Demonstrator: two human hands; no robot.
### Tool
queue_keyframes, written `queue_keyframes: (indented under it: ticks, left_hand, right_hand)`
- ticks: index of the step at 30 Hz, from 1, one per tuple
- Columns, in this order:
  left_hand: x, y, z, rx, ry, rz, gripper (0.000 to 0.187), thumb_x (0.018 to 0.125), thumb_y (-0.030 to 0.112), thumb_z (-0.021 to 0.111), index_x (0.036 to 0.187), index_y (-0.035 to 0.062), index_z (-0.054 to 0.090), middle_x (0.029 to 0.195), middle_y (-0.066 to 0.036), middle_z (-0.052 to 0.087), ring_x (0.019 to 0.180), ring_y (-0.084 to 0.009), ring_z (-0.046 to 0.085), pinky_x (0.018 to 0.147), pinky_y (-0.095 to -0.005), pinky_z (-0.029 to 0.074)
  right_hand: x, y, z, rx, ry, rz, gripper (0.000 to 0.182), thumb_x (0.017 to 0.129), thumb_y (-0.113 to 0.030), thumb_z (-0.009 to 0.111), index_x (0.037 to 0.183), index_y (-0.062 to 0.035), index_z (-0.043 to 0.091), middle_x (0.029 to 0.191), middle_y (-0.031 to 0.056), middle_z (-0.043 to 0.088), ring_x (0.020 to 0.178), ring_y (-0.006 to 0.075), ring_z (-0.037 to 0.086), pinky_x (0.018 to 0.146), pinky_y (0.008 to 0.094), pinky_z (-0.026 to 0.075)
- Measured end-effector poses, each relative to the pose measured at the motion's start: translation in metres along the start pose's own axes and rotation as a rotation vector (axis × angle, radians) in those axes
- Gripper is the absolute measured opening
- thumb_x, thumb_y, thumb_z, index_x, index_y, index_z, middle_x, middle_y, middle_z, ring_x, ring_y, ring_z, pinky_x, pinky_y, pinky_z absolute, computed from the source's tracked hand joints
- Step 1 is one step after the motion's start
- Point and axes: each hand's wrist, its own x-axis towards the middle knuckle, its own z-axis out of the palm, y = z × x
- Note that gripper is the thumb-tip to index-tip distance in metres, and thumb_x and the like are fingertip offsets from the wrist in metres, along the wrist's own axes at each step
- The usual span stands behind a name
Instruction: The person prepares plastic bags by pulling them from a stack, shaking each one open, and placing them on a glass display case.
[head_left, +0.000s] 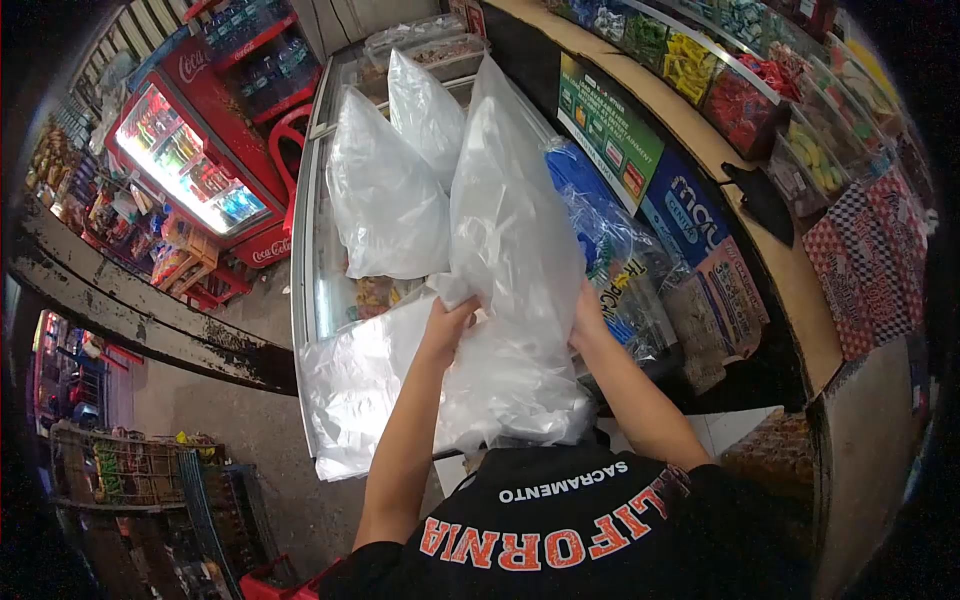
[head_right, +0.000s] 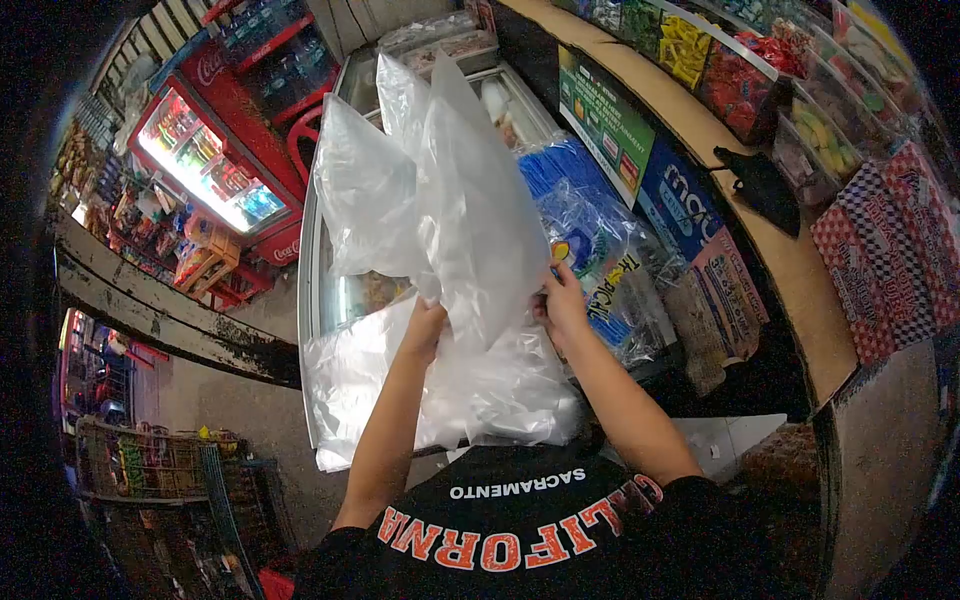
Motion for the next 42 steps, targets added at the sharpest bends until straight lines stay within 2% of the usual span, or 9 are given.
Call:
queue_keyframes:
  ticks: [7, 13, 21, 24, 26, 31, 37, 40, 42]
  left_hand:
    - [-0.04, 0.0, 0.006, -0.067, -0.282, -0.007, 0.028, 0.065, 0.007, 0.059, 0.091, 0.0044, 0.048, 0.071, -0.001, 0.05, 0.061, -0.0081, 0.045, 0.051, -0.0218, 0.036]
    - [0.011, -0.033, 0.005, 0.37, 0.038, -0.062, 0.029, 0.066, 0.008, 0.059, 0.092, -0.0006, 0.052, 0.083, -0.005, 0.055, 0.07, -0.0124, 0.052, 0.061, -0.0251, 0.041]
    - [0.031, 0.038, -0.014, -0.163, -0.011, 0.097, 0.032, 0.066, 0.012, 0.056, 0.097, 0.005, 0.049, 0.076, -0.003, 0.053, 0.06, -0.0085, 0.048, 0.049, -0.0206, 0.038]
    - [0.058, 0.048, -0.003, 0.065, 0.082, 0.106, 0.029, 0.068, 0.015, 0.056, 0.094, 0.004, 0.051, 0.077, -0.004, 0.054, 0.061, -0.0092, 0.049, 0.049, -0.0218, 0.039]
    - [0.084, 0.034, -0.007, 0.097, 0.088, 0.058, 0.033, 0.067, 0.019, 0.056, 0.095, 0.0024, 0.052, 0.08, -0.006, 0.055, 0.064, -0.012, 0.052, 0.052, -0.0241, 0.04]
    - [0.139, -0.064, -0.047, 0.214, 0.227, 0.047, 0.049, 0.064, 0.033, 0.059, 0.097, -0.0023, 0.052, 0.09, -0.014, 0.056, 0.075, -0.0215, 0.055, 0.061, -0.0308, 0.042]
    - [0.127, -0.079, -0.051, 0.171, 0.226, -0.07, 0.055, 0.066, 0.034, 0.055, 0.103, -0.005, 0.046, 0.098, -0.015, 0.053, 0.085, -0.0236, 0.052, 0.067, -0.0315, 0.041]
    - [0.088, -0.046, -0.056, 0.481, 0.069, -0.07, 0.049, 0.071, 0.032, 0.053, 0.105, -0.0036, 0.045, 0.095, -0.012, 0.053, 0.083, -0.02, 0.051, 0.07, -0.0283, 0.04]
    - [0.021, 0.036, -0.026, 0.567, 0.013, -0.076, 0.043, 0.075, 0.031, 0.052, 0.104, -0.0002, 0.046, 0.092, -0.009, 0.052, 0.083, -0.0165, 0.049, 0.074, -0.0259, 0.038]
  right_hand:
    - [-0.039, -0.019, 0.004, 0.439, -0.077, 0.149, 0.023, 0.076, -0.014, 0.05, 0.096, -0.0034, 0.048, 0.089, 0.0031, 0.054, 0.081, 0.0128, 0.053, 0.069, 0.027, 0.045]
    - [0.014, 0.028, -0.009, -0.343, 0.09, -0.285, 0.022, 0.077, -0.011, 0.05, 0.098, -0.0123, 0.043, 0.08, 0.0025, 0.053, 0.066, 0.0109, 0.052, 0.053, 0.0224, 0.042]
    - [0.026, -0.039, -0.01, 0.097, -0.128, 0.129, 0.031, 0.075, -0.019, 0.051, 0.105, -0.0152, 0.043, 0.084, -0.0021, 0.052, 0.075, 0.012, 0.05, 0.065, 0.0256, 0.039]
    - [0.04, -0.064, 0.024, -0.223, -0.086, -0.065, 0.026, 0.073, -0.019, 0.051, 0.098, -0.0104, 0.052, 0.079, 0.0024, 0.056, 0.069, 0.0137, 0.052, 0.06, 0.0266, 0.04]
    - [0.038, -0.076, 0.044, -1.101, 0.149, -0.427, 0.022, 0.07, -0.02, 0.052, 0.082, -0.0033, 0.058, 0.071, 0.0105, 0.058, 0.062, 0.0181, 0.054, 0.056, 0.0288, 0.041]
    - [0.126, 0.001, -0.023, -1.215, 0.114, -0.491, 0.027, 0.07, -0.025, 0.052, 0.074, 0.0009, 0.057, 0.067, 0.0145, 0.058, 0.06, 0.0228, 0.056, 0.054, 0.0332, 0.042]
    - [0.087, -0.024, -0.01, -0.499, -0.021, 0.31, 0.022, 0.069, -0.016, 0.057, 0.082, 0.0009, 0.057, 0.069, 0.0081, 0.058, 0.057, 0.02, 0.055, 0.052, 0.0321, 0.043]
    - [0.069, -0.037, -0.009, -0.741, 0.1, 0.216, 0.032, 0.07, -0.013, 0.058, 0.098, -0.0008, 0.051, 0.082, 0.0093, 0.056, 0.07, 0.0183, 0.055, 0.058, 0.0279, 0.043]
    - [0.049, -0.058, 0.001, -0.765, 0.038, -0.424, 0.038, 0.075, -0.018, 0.054, 0.108, -0.0024, 0.044, 0.099, 0.0112, 0.051, 0.088, 0.0168, 0.05, 0.071, 0.0259, 0.04]
